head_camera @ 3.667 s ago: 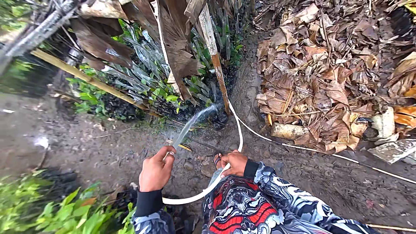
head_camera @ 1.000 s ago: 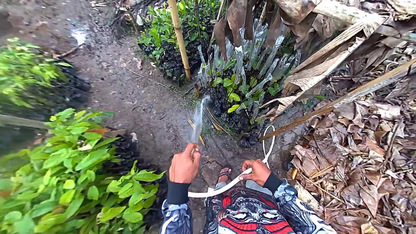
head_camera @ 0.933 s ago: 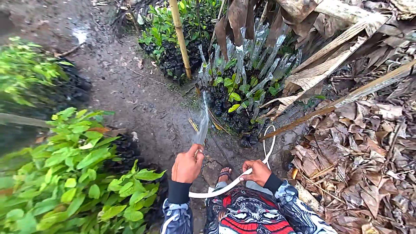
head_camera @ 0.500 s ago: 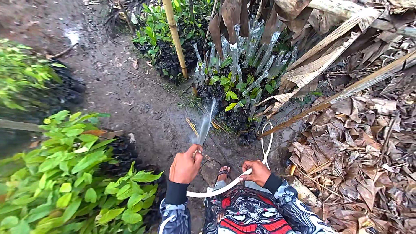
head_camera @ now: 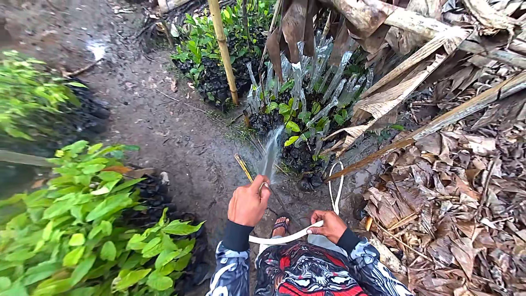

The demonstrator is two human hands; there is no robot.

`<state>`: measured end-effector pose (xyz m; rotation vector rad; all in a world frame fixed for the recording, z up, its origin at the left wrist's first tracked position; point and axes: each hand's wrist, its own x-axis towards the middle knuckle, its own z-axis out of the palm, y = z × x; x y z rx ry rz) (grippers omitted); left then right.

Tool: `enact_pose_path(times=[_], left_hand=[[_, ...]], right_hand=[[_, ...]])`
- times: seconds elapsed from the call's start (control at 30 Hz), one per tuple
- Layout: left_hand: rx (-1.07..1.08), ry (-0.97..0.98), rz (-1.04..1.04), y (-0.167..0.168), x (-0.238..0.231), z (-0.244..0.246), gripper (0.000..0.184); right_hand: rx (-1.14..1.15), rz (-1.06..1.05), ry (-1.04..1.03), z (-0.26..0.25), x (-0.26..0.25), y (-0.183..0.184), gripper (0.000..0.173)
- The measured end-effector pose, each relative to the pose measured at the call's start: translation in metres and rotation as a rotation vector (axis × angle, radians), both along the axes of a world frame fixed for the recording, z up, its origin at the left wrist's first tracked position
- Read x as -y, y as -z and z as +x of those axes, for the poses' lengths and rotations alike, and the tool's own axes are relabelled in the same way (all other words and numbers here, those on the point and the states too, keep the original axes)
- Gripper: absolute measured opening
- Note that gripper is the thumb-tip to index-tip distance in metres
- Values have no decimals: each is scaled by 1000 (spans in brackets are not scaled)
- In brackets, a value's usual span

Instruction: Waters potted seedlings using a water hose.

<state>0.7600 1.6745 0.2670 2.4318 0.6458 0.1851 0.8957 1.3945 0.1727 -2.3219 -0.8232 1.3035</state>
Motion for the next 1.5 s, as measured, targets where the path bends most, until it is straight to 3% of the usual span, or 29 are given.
enact_pose_path(times=[0.3, 0.63, 0.73, 0.9, 1.0, 1.17, 1.3, 1.4, 1.5], left_hand=[[135, 34, -46, 2, 27, 34, 33], [-10, 245, -132, -21, 68, 73, 35], [-19, 235, -113, -39, 66, 89, 36], [-149, 228, -87, -99, 66, 127, 38], [-175, 202, -55, -114, 68, 146, 35], [-238, 170, -33, -99, 85, 159, 39], [-236, 158, -36, -87, 100, 155, 39], [-203, 161, -16, -84, 106, 147, 39], [-204, 173, -16, -81, 108, 140, 40]], right_hand=[[49, -34, 162, 10, 41, 18, 54], [63, -114, 226, 15, 63, 30, 54], [97, -159, 235, 17, 64, 43, 56], [157, -158, 224, 15, 52, 60, 55], [199, -103, 240, 19, 45, 56, 52], [87, 359, 578, 46, 11, -23, 31], [-307, 829, 990, 76, -49, -79, 25], [-586, 919, 1376, 101, -92, -98, 28], [-655, 918, 1508, 119, -119, -107, 30]])
